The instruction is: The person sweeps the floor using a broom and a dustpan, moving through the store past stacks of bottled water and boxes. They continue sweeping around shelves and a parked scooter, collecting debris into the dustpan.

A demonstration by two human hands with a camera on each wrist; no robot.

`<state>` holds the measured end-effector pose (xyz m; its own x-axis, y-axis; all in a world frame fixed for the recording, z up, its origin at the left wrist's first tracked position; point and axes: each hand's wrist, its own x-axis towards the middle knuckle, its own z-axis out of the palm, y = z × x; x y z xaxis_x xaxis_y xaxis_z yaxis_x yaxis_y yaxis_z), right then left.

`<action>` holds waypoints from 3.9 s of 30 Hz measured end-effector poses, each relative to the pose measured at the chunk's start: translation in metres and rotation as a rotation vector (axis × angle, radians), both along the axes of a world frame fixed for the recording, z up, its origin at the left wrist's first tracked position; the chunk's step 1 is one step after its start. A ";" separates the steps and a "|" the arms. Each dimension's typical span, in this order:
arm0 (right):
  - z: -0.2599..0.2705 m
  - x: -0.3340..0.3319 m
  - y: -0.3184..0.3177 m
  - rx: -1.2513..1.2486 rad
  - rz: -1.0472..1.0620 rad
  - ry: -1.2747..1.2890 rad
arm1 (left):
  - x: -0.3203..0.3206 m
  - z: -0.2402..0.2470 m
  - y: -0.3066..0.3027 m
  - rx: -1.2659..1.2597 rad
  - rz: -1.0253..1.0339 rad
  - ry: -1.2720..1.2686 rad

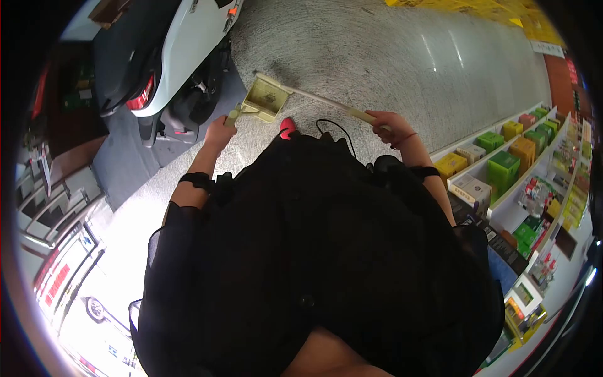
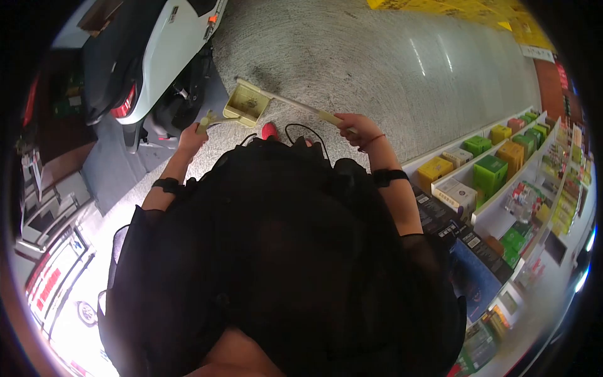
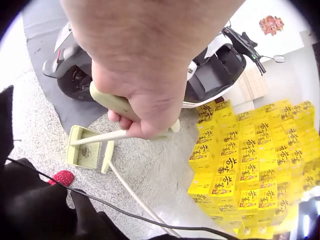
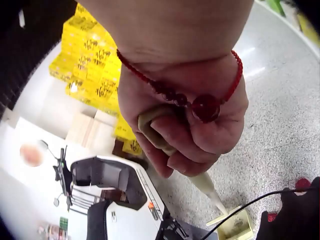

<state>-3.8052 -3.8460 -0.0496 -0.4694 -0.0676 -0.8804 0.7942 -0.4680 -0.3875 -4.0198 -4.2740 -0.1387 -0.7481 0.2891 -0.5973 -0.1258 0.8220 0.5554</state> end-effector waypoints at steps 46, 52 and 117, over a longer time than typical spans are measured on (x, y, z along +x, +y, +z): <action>-0.053 0.423 0.028 0.259 -1.027 -0.165 | 0.166 0.006 0.206 0.000 -0.576 -0.053; -0.072 0.438 -0.008 0.230 -0.882 -0.141 | 0.171 -0.024 0.212 0.099 -0.552 -0.134; -0.057 0.370 -0.258 -0.001 -1.302 -0.217 | 0.098 -0.039 -0.014 0.109 -0.796 -0.016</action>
